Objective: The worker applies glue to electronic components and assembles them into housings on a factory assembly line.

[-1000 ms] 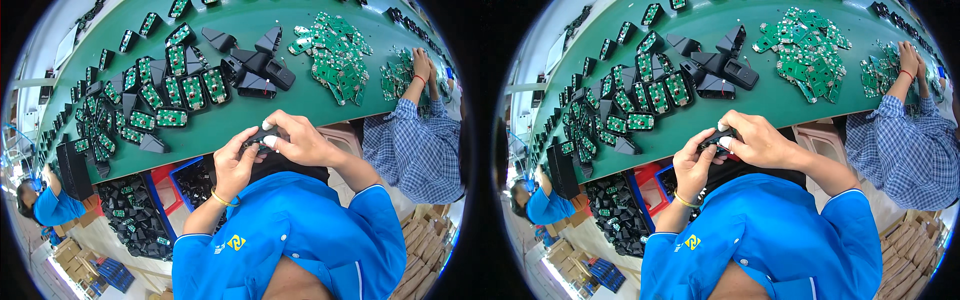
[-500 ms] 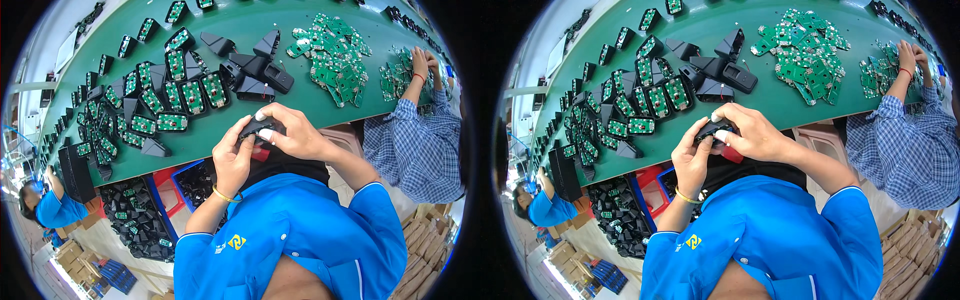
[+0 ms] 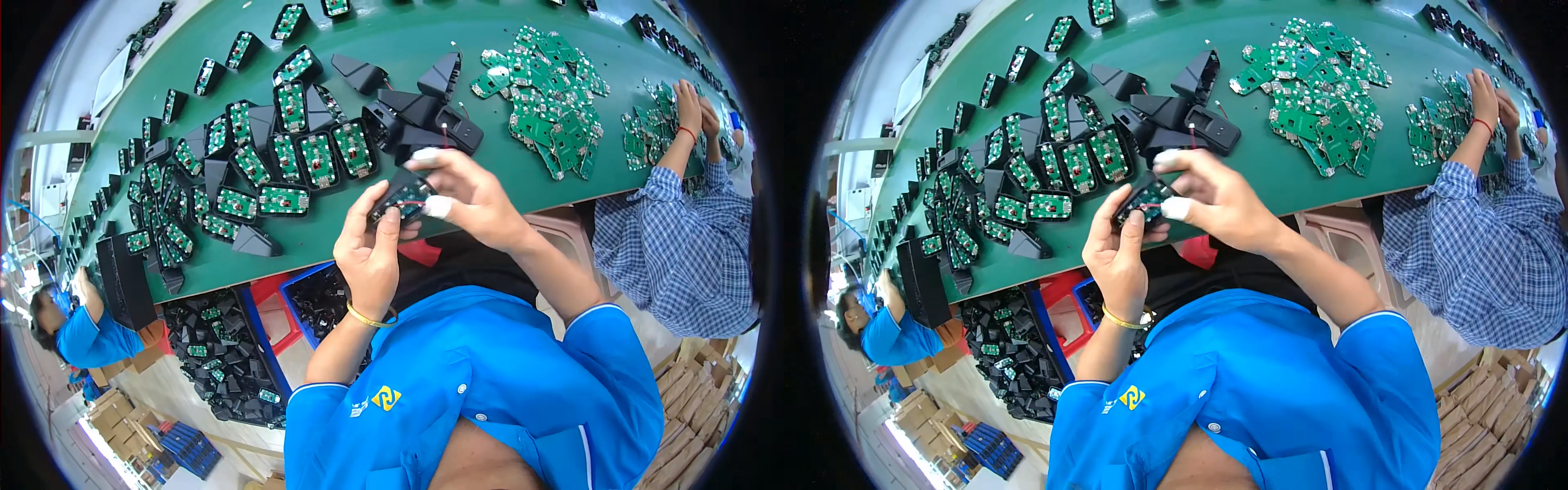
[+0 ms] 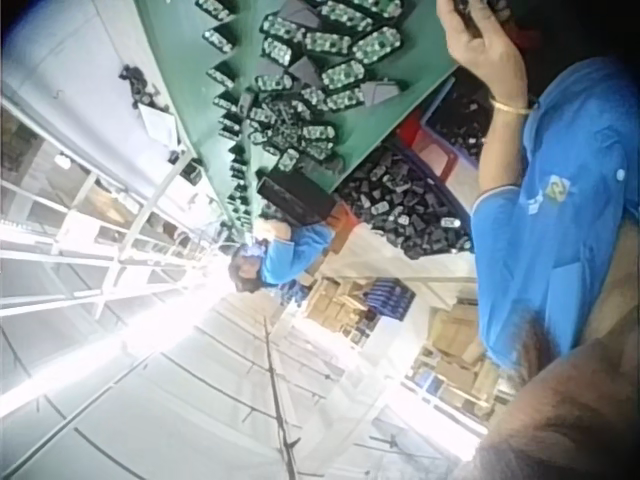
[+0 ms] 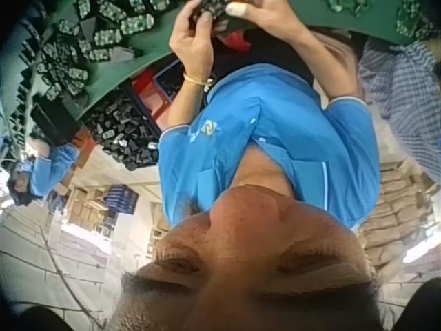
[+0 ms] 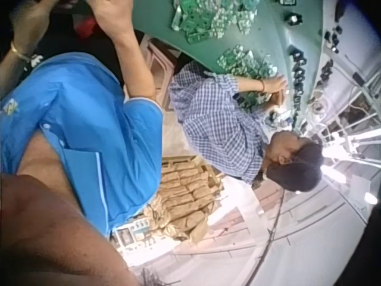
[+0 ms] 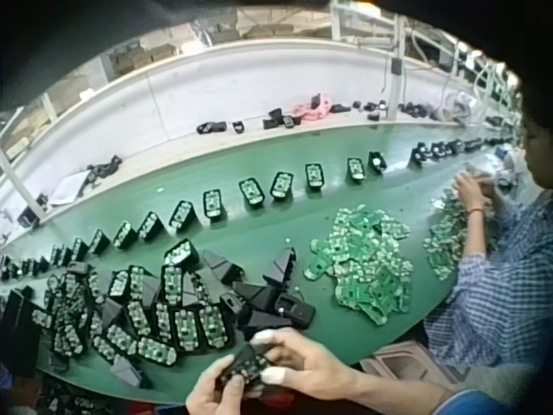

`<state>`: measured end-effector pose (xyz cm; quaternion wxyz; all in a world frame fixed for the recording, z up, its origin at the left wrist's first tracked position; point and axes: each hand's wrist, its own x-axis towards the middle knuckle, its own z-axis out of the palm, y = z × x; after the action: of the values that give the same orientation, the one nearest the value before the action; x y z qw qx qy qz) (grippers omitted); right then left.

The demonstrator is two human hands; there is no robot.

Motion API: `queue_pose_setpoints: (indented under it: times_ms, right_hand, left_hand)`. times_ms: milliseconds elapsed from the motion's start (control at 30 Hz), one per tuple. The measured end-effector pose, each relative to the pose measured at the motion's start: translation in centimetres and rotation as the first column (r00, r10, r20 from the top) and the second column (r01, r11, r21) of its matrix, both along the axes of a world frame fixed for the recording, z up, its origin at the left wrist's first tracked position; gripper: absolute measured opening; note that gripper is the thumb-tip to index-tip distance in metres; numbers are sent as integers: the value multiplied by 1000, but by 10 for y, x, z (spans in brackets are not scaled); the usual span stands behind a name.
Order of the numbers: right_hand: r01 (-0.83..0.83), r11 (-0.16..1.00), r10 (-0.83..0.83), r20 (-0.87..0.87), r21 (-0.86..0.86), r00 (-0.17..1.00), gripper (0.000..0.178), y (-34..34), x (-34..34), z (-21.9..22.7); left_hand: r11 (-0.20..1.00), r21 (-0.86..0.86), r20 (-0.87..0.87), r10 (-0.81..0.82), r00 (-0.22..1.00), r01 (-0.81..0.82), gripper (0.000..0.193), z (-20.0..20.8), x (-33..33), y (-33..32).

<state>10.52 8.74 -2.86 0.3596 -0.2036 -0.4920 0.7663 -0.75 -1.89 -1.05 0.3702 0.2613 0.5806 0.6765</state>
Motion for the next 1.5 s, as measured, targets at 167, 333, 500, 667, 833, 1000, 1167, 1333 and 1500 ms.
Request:
queue_pose_setpoints:
  times_ms: [167,333,500,667,833,1000,1167,1333,1500]
  right_hand:
    - [44,898,-226,374,438,900,19,-26,16,1]
    - [327,817,-451,171,475,876,12,-41,-10,7]
    - [334,694,-456,30,638,890,11,-44,-22,0]
    - [232,518,-471,48,823,881,9,-38,-25,-1]
    - [147,357,-550,80,923,832,7,-17,-16,13]
    - [-238,428,-452,435,872,779,9,-14,3,25]
    - [-280,320,-457,407,905,791,8,-9,2,31]
    - [-375,278,-460,465,884,756,8,-7,3,35]
    - [-400,282,-454,489,872,745,8,-6,2,41]
  left_hand:
    - [993,61,-22,105,994,-104,32,-7,7,4]
    - [993,104,-470,94,877,-50,35,-21,12,5]
    - [996,79,-443,78,893,-48,37,-23,10,1]
    - [1000,-30,-85,-4,996,1,40,-20,7,-1]
    - [999,28,469,25,883,-44,44,-2,7,2]
    - [999,53,239,-24,971,12,46,1,7,-2]
    - [998,51,42,-29,999,27,43,-2,11,-6]
    - [995,-81,-249,-77,966,59,43,-9,7,-11]
    - [999,-9,-652,-37,757,40,45,-7,5,-8]
